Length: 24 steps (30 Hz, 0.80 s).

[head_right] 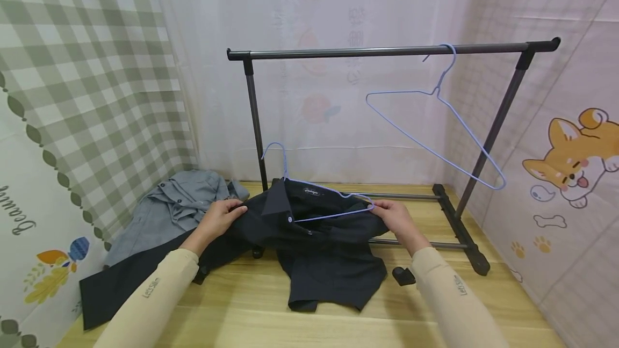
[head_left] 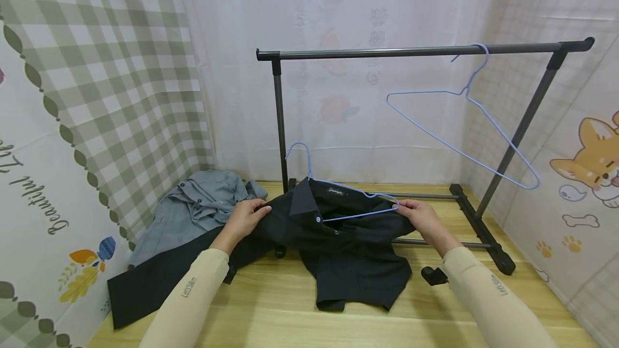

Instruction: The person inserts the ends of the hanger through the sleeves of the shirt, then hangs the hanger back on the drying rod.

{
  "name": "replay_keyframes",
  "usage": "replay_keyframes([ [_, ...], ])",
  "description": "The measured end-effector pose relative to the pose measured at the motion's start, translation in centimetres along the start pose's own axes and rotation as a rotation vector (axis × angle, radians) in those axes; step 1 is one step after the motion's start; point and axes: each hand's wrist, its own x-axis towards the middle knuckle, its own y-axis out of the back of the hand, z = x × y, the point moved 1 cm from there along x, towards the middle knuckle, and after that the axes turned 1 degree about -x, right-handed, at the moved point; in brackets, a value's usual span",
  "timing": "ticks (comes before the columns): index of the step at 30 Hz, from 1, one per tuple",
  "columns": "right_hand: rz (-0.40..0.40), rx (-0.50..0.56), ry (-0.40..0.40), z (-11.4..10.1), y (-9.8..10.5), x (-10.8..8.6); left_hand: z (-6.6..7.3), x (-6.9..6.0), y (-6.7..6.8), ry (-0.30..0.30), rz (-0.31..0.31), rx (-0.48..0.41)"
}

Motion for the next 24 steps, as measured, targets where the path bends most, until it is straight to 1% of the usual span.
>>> replay_keyframes([
  [2, 0.000, -0.016, -0.012, -0.2, 0.3, 0.0, 0.0, 0.0, 0.0, -0.023, 0.011, 0.020],
  [4, 0.033, -0.067, -0.012, -0.6, 0.4, -0.1, 0.1, 0.0, -0.1, -0.067, 0.033, 0.067],
  [5, 0.063, -0.109, -0.002, -0.9, 0.4, -0.2, 0.2, 0.0, -0.1, -0.087, 0.046, 0.090],
  [7, 0.153, -0.231, 0.044, -1.5, 0.2, -0.4, 0.5, 0.1, -0.3, -0.130, 0.080, 0.138],
  [9, 0.264, -0.372, 0.127, -2.2, -0.3, -0.6, 0.9, 0.1, -0.6, -0.159, 0.113, 0.185],
  [11, 0.376, -0.501, 0.225, -2.8, -1.1, -0.8, 1.2, 0.1, -0.8, -0.171, 0.143, 0.210],
  [12, 0.423, -0.547, 0.271, -3.0, -1.6, -0.9, 1.3, 0.1, -0.9, -0.177, 0.158, 0.222],
  [14, 0.486, -0.612, 0.350, -3.3, -2.4, -1.0, 1.4, 0.1, -1.1, -0.180, 0.183, 0.238],
  [17, 0.531, -0.659, 0.417, -3.4, -3.3, -1.1, 1.4, -0.2, -1.3, -0.187, 0.214, 0.234],
  [19, 0.551, -0.697, 0.465, -3.4, -3.6, -1.2, 1.3, -0.3, -1.4, -0.211, 0.237, 0.235],
  [21, 0.569, -0.737, 0.537, -3.5, -3.8, -1.2, 1.5, -0.5, -1.5, -0.257, 0.269, 0.248],
  [24, 0.588, -0.763, 0.682, -3.7, -4.6, -1.3, 1.9, -0.4, -1.9, -0.342, 0.320, 0.287],
])
